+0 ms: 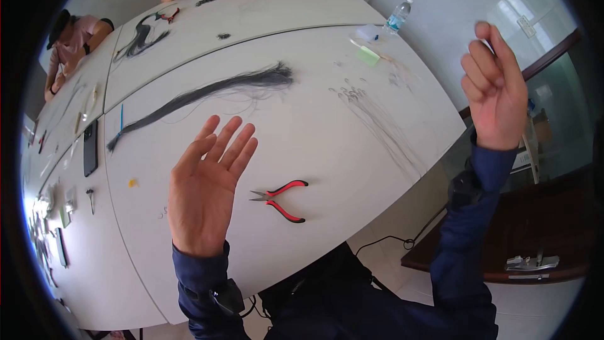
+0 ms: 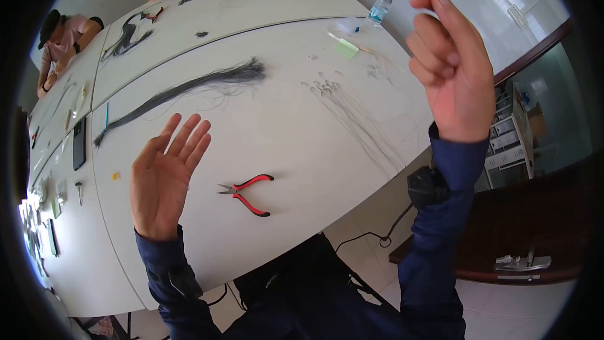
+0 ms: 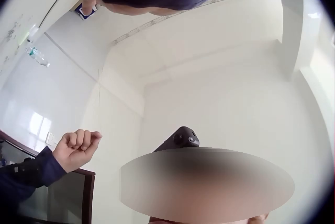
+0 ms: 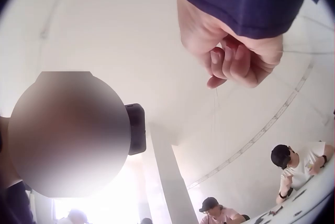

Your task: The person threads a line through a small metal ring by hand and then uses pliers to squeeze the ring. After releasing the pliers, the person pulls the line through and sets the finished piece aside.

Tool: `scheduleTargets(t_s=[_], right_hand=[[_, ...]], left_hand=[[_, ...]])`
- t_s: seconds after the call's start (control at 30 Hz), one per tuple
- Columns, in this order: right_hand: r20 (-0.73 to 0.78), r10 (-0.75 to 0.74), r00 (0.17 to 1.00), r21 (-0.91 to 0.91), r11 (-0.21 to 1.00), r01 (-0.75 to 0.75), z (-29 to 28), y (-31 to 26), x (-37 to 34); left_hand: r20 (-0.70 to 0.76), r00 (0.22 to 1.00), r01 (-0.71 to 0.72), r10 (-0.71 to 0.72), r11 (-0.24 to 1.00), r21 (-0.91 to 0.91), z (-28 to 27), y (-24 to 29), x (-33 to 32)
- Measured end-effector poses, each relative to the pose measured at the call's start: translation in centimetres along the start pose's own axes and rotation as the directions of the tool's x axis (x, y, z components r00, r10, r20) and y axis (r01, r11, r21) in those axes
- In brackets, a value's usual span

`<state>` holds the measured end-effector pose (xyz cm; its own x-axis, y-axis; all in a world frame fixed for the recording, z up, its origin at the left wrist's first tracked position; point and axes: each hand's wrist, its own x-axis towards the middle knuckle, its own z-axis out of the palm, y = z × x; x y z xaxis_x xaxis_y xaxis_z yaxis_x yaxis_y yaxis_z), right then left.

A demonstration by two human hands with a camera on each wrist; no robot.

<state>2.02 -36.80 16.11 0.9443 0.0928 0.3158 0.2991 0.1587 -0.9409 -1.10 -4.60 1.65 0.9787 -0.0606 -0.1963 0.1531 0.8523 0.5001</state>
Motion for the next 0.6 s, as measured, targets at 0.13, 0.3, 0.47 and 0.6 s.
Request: scheduleTargets(t_s=[0.13,0.3,0.47,0.6], right_hand=[[-0.008,0.007,1.000,-0.052,0.999,-0.007,0.8,1.0,5.1],[-0.053,0.034,0.998,-0.275,0.960,-0.048,1.0,3.8,8.4],[-0.187,-0.020,0.982,-0.291,0.956,-0.036,-4.5,4.2,9.4],[-0.354,-0.015,0.935,-0.231,0.970,-0.072,-9.7,3.5,8.3]], left_hand=[[0.075,0.983,-0.171,0.167,0.984,0.052,0.3,1.1,-1.3],[0.146,0.886,-0.438,0.440,0.898,-0.044,0.8,4.2,-3.9],[0.433,0.721,-0.566,0.542,0.820,-0.083,-1.3,6.8,-6.1],[0.363,0.747,-0.556,0.557,0.823,-0.120,-1.0,7.2,-6.5]])
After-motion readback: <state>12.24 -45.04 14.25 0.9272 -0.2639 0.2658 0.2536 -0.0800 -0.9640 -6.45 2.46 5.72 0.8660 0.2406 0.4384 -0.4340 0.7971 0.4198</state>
